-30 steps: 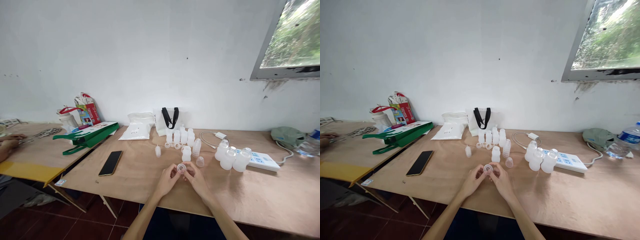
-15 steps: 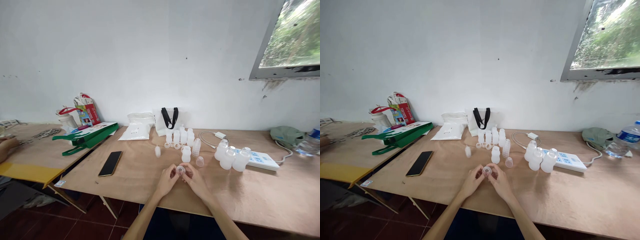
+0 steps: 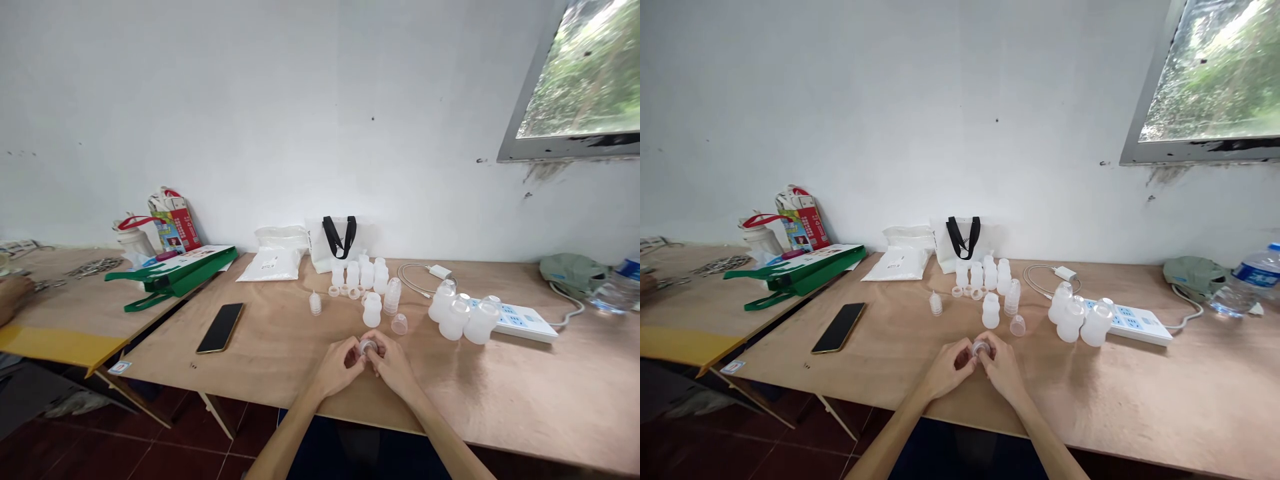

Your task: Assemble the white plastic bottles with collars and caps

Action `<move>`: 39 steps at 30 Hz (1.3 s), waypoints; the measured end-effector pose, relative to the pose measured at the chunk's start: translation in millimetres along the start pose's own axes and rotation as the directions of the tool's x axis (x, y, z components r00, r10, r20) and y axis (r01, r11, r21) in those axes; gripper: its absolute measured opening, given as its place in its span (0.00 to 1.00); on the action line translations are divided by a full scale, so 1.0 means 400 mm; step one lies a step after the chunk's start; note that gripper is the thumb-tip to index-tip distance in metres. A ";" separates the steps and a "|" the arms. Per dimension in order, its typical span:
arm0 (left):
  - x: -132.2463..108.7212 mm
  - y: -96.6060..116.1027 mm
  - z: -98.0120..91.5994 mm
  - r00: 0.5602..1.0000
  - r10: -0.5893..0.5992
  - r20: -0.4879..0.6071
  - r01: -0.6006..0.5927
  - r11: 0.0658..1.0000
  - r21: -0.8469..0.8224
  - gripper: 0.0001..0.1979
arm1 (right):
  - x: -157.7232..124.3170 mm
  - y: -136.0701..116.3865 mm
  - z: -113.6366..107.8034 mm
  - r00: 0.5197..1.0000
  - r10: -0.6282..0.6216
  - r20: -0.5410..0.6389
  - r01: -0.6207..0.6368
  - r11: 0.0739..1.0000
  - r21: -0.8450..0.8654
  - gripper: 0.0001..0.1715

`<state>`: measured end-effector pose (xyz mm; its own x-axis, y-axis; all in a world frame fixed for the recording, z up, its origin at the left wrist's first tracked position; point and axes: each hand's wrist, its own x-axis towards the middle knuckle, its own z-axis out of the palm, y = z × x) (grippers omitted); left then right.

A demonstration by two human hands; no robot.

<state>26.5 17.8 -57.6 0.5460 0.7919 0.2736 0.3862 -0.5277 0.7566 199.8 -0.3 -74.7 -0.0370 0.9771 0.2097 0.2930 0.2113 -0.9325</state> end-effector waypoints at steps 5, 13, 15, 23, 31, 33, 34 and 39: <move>-0.003 -0.009 0.007 1.000 0.014 0.006 -0.014 1.000 0.022 0.06 | -0.002 -0.005 -0.004 1.000 -0.017 -0.001 0.017 0.999 -0.038 0.03; -0.003 -0.003 0.013 0.999 0.007 0.040 -0.011 0.996 0.091 0.06 | 0.006 0.010 -0.007 1.000 0.008 0.006 -0.008 0.994 -0.108 0.05; -0.003 0.000 0.012 0.999 -0.009 0.041 0.005 0.995 0.102 0.07 | 0.007 0.012 -0.005 1.000 0.025 0.001 -0.024 0.991 -0.134 0.04; 0.008 -0.025 0.020 0.994 -0.084 -0.076 0.093 0.987 0.129 0.10 | -0.005 -0.034 0.000 0.998 0.051 0.025 -0.050 0.999 -0.022 0.11; 0.005 -0.024 0.002 0.988 -0.118 -0.094 0.136 0.969 0.207 0.15 | -0.010 -0.016 0.003 0.993 -0.114 -0.034 0.102 0.961 -0.258 0.22; 0.006 -0.016 0.004 0.983 -0.139 -0.117 0.163 0.958 0.236 0.13 | -0.009 -0.003 0.004 0.987 -0.156 -0.027 0.140 0.941 -0.307 0.23; 0.007 -0.012 0.005 0.981 -0.146 -0.131 0.174 0.954 0.244 0.13 | -0.009 0.002 0.005 0.986 -0.164 -0.008 0.153 0.938 -0.311 0.23; 0.007 -0.013 0.006 0.979 -0.132 -0.158 0.167 0.957 0.238 0.14 | -0.012 0.004 0.006 0.976 -0.209 0.060 0.217 0.923 -0.317 0.24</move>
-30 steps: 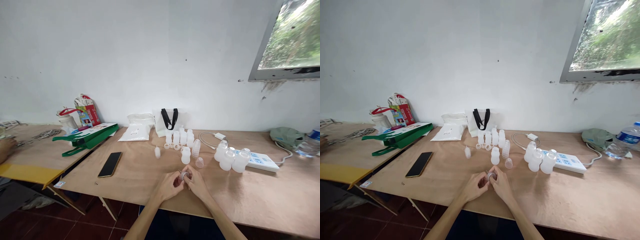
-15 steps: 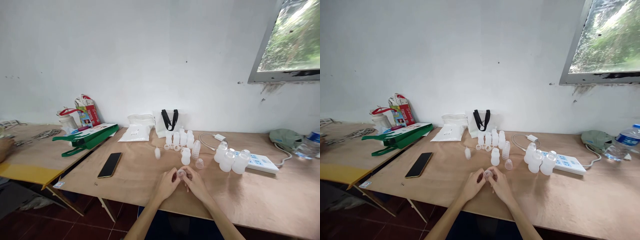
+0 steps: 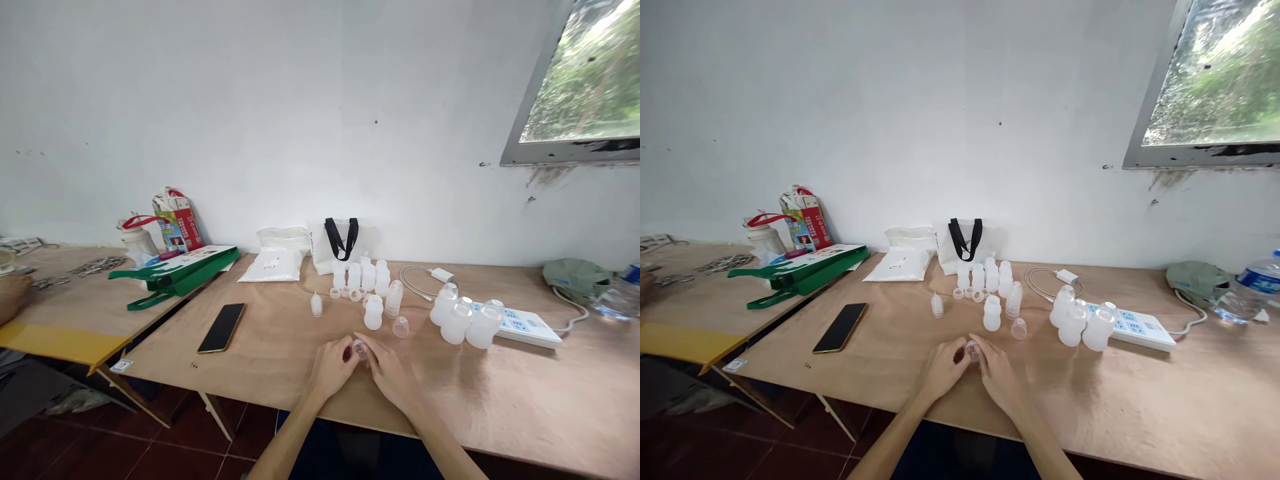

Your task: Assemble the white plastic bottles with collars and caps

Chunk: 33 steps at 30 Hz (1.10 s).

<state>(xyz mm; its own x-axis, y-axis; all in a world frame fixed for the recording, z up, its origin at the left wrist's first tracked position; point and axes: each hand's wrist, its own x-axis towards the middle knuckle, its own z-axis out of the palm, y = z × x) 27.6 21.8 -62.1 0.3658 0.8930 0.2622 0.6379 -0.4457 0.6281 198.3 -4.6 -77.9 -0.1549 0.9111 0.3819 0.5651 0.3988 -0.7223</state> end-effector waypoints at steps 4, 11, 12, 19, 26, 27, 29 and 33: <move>0.001 -0.009 0.006 0.999 0.036 0.016 -0.035 0.999 -0.039 0.13 | 0.000 -0.019 -0.011 1.000 -0.012 -0.004 0.011 0.993 -0.116 0.22; -0.002 0.003 0.001 0.998 0.023 0.063 -0.021 0.999 -0.023 0.15 | 0.005 -0.037 -0.020 0.999 0.038 0.017 -0.034 0.979 -0.203 0.23; -0.004 0.006 -0.003 0.997 0.028 0.073 -0.027 1.000 -0.011 0.14 | 0.006 -0.038 -0.021 0.999 0.043 0.028 -0.037 0.982 -0.184 0.23; -0.007 0.009 -0.012 0.993 0.049 0.109 -0.054 0.997 0.046 0.14 | 0.006 -0.041 -0.026 0.995 0.089 0.051 -0.086 0.994 -0.068 0.21; -0.005 0.002 -0.006 0.993 0.015 0.113 -0.023 0.998 0.063 0.17 | 0.007 -0.022 -0.013 0.989 0.130 0.064 -0.137 0.985 0.104 0.20; -0.005 0.002 -0.006 0.993 0.020 0.117 -0.028 0.998 0.061 0.18 | 0.007 -0.020 -0.012 0.989 0.135 0.062 -0.142 0.982 0.121 0.20; -0.004 0.002 -0.008 0.992 0.030 0.126 -0.039 0.997 0.065 0.18 | 0.007 -0.019 -0.012 0.989 0.138 0.056 -0.144 0.980 0.139 0.19; -0.004 0.004 -0.008 0.992 0.019 0.127 -0.031 0.995 0.091 0.16 | 0.008 -0.028 -0.017 0.990 0.138 0.035 -0.141 0.984 0.111 0.17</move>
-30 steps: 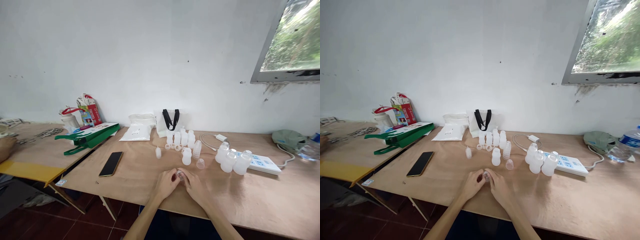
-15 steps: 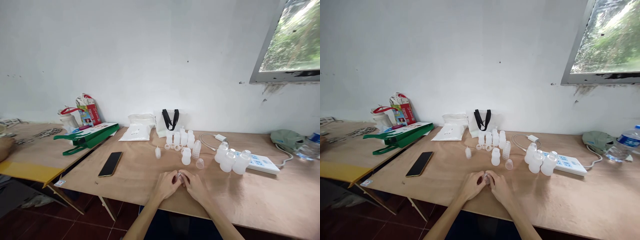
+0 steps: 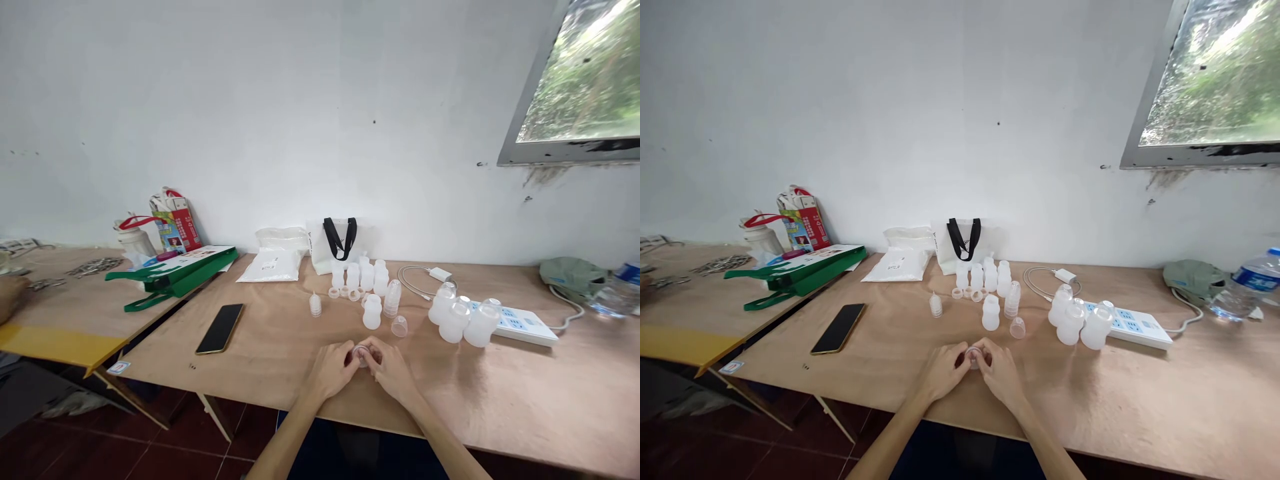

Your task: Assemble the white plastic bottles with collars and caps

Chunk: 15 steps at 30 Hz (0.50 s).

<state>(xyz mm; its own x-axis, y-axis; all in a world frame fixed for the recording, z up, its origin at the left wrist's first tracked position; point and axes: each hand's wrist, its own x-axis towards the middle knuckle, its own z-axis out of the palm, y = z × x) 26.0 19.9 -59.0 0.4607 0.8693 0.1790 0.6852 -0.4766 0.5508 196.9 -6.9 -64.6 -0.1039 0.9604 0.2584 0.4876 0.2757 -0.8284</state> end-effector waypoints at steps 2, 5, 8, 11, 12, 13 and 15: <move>0.001 0.001 0.001 1.000 -0.017 -0.009 0.017 1.000 -0.010 0.15 | 0.001 -0.005 -0.001 1.000 0.006 -0.014 -0.006 1.000 0.003 0.16; 0.002 0.000 0.002 0.999 -0.043 -0.032 0.042 0.997 -0.060 0.13 | 0.003 -0.006 -0.001 1.000 0.029 -0.012 -0.027 0.992 0.123 0.19; 0.003 -0.005 0.003 0.998 -0.043 -0.036 0.039 0.994 -0.098 0.15 | 0.003 0.000 0.001 0.998 0.068 0.003 -0.067 0.974 0.216 0.26; 0.003 -0.011 0.007 0.999 -0.016 -0.039 0.012 0.994 -0.108 0.18 | 0.002 0.007 0.005 0.997 0.080 -0.011 -0.076 0.980 0.185 0.27; 0.003 -0.013 0.009 0.999 -0.013 -0.048 0.008 0.994 -0.106 0.18 | 0.001 0.008 0.006 0.997 0.075 -0.015 -0.071 0.983 0.169 0.28; 0.003 -0.014 0.012 0.998 -0.013 -0.059 0.008 0.995 -0.100 0.18 | 0.001 0.009 0.008 0.998 0.064 -0.017 -0.061 0.986 0.154 0.28; 0.004 -0.015 0.016 0.997 -0.022 -0.077 0.015 0.996 -0.083 0.18 | 0.002 0.011 0.009 0.999 0.035 -0.019 -0.033 0.993 0.117 0.28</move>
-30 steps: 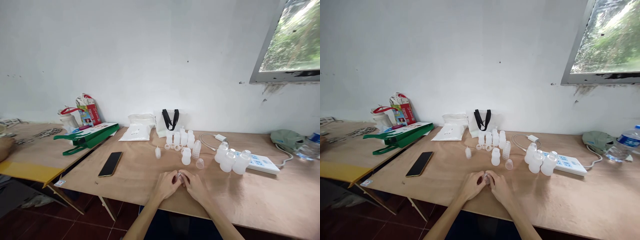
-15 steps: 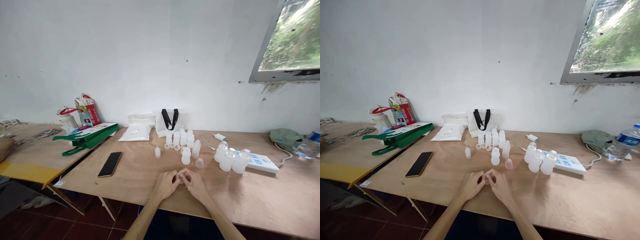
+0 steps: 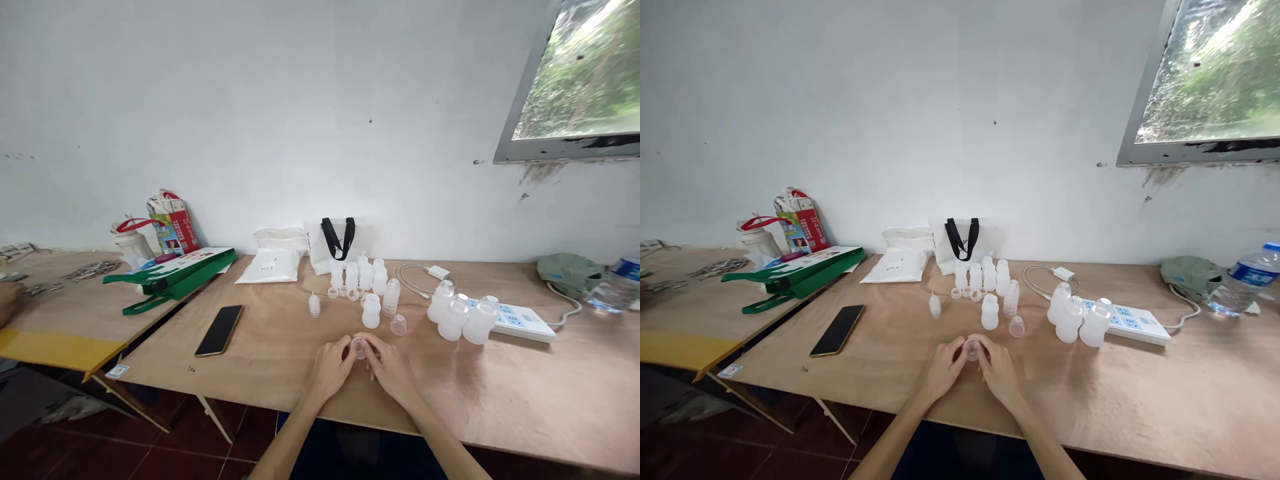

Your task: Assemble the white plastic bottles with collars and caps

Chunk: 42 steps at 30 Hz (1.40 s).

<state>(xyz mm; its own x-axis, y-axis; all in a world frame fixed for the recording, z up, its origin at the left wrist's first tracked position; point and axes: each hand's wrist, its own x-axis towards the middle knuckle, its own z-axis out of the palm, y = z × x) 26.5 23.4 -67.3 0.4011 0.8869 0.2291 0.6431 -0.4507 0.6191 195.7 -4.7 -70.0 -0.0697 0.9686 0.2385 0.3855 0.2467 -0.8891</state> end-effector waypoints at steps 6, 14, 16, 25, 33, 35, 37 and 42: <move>0.004 0.003 0.003 1.000 -0.024 0.013 0.024 1.000 0.005 0.18 | 0.001 0.003 -0.002 0.999 -0.041 -0.018 0.039 0.992 -0.122 0.26; 0.005 0.008 0.000 0.999 -0.045 -0.027 0.045 0.999 -0.022 0.17 | -0.002 -0.010 -0.002 0.997 -0.069 -0.044 0.063 0.992 -0.112 0.21; 0.005 0.012 -0.004 0.999 -0.043 -0.013 0.043 0.999 -0.023 0.16 | -0.002 -0.012 -0.001 0.995 -0.081 -0.064 0.072 0.989 -0.126 0.19; 0.005 0.008 -0.002 1.000 -0.003 -0.004 0.003 0.999 -0.041 0.13 | -0.004 -0.033 -0.006 0.995 -0.091 -0.049 0.084 0.989 -0.123 0.10; 0.008 -0.006 0.010 0.999 0.008 -0.053 -0.015 0.991 -0.129 0.13 | -0.005 -0.041 -0.014 0.999 -0.043 0.001 0.043 0.999 0.010 0.16; 0.009 -0.008 0.010 0.997 0.005 -0.078 -0.019 0.985 -0.169 0.14 | -0.006 -0.040 -0.016 0.999 0.007 0.039 -0.011 0.994 0.110 0.22; 0.009 -0.010 0.010 0.996 0.011 -0.091 -0.029 0.979 -0.202 0.15 | -0.004 -0.036 -0.015 0.996 0.047 0.070 -0.060 0.979 0.193 0.27; 0.008 -0.010 0.009 0.996 0.055 -0.071 -0.070 0.973 -0.222 0.16 | 0.003 -0.026 -0.013 0.998 0.027 0.061 -0.043 0.959 0.279 0.27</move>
<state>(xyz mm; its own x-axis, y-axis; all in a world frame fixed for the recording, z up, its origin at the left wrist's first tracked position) 27.5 27.6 -71.8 0.3884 0.8656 0.3160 0.4527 -0.4779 0.7528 196.6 -6.3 -58.3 -0.1158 0.9748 0.1904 0.1163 0.2037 -0.9721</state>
